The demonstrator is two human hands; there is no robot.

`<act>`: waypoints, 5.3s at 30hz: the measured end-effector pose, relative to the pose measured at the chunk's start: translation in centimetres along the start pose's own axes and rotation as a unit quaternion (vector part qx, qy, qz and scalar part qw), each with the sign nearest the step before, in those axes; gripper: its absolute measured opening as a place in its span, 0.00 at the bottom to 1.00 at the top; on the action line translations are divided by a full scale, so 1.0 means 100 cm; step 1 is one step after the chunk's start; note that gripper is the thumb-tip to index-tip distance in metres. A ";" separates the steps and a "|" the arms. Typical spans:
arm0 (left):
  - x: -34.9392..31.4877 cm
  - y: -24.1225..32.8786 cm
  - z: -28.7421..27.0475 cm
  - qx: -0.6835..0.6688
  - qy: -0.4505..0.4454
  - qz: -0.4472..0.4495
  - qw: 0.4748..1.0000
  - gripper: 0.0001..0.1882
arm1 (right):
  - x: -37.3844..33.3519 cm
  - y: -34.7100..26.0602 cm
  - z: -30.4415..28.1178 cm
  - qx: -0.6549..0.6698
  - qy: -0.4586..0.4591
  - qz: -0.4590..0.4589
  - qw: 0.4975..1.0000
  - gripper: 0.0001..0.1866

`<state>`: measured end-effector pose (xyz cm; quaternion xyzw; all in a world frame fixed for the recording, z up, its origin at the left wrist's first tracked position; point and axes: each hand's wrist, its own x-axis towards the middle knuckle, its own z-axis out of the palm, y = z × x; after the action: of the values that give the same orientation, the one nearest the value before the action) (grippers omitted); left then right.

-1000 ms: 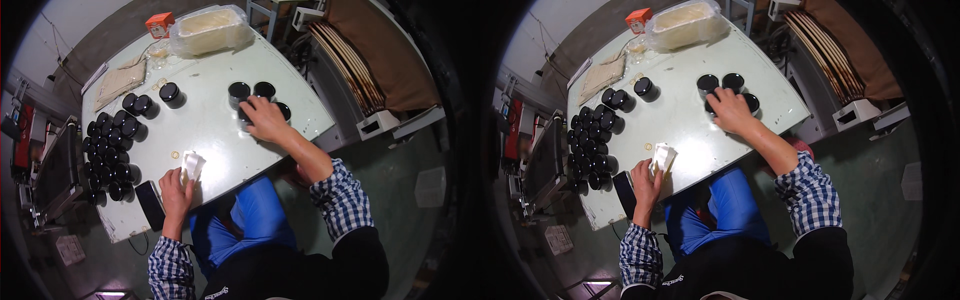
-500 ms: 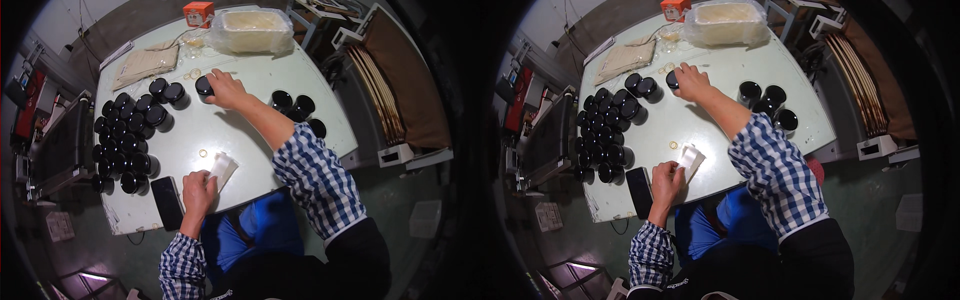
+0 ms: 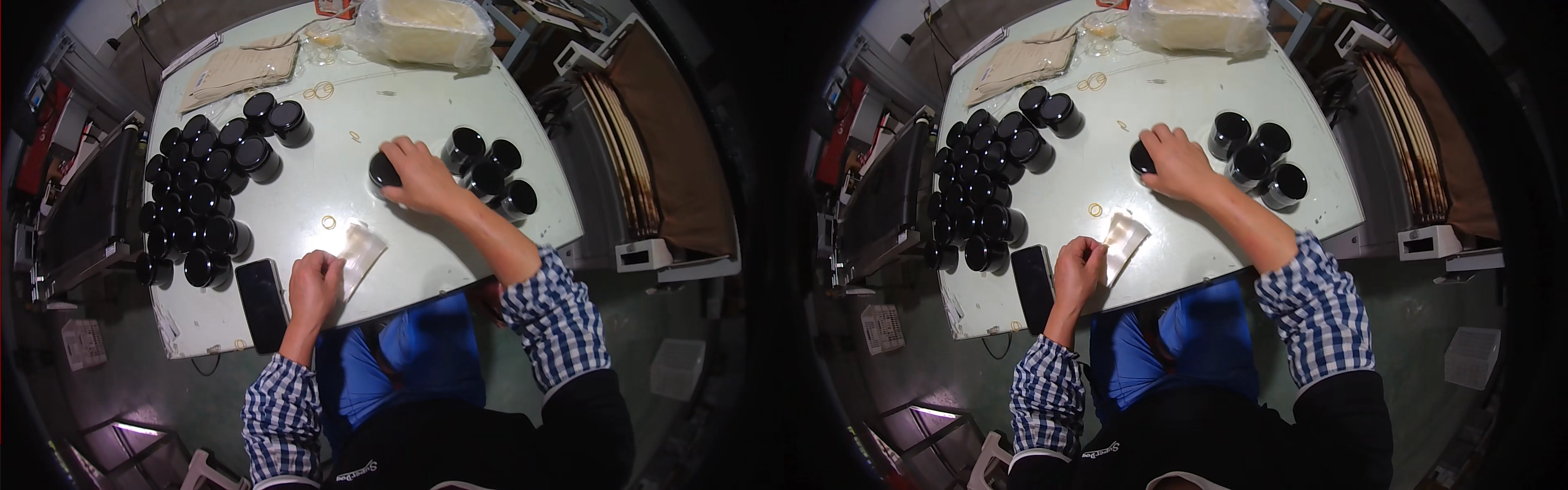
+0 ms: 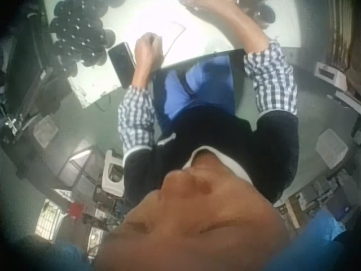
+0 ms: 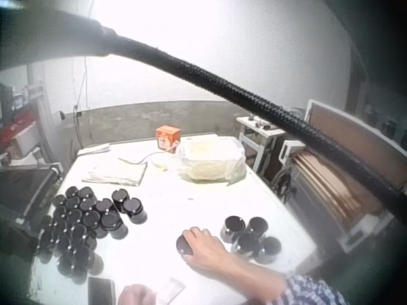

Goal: The recorder is assembling small black jars by placing gaskets on them and organizing them on a workstation table.

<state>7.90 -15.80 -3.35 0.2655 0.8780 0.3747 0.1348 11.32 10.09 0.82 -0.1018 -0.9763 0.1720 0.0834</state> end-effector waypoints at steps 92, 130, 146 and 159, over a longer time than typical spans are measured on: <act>-0.022 0.020 0.009 0.162 0.051 0.176 0.970 0.24 | -0.087 0.008 -0.033 -0.016 -0.128 -0.049 0.990 0.41; -0.039 -0.014 -0.031 -0.491 0.057 -0.084 0.865 0.05 | 0.179 -0.085 0.062 0.003 0.038 0.009 0.999 0.35; -0.035 -0.004 -0.036 -0.446 0.062 -0.069 0.890 0.04 | 0.012 -0.037 0.016 -0.013 -0.040 -0.052 0.998 0.36; -0.042 0.046 0.003 -0.417 -0.010 -0.056 0.907 0.06 | -0.110 -0.027 -0.012 -0.075 0.108 -0.066 0.989 0.35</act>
<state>13.15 -15.29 -0.01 0.1388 0.6536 0.6961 0.2627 21.66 5.46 1.45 -0.0612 -0.9762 0.0802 0.1918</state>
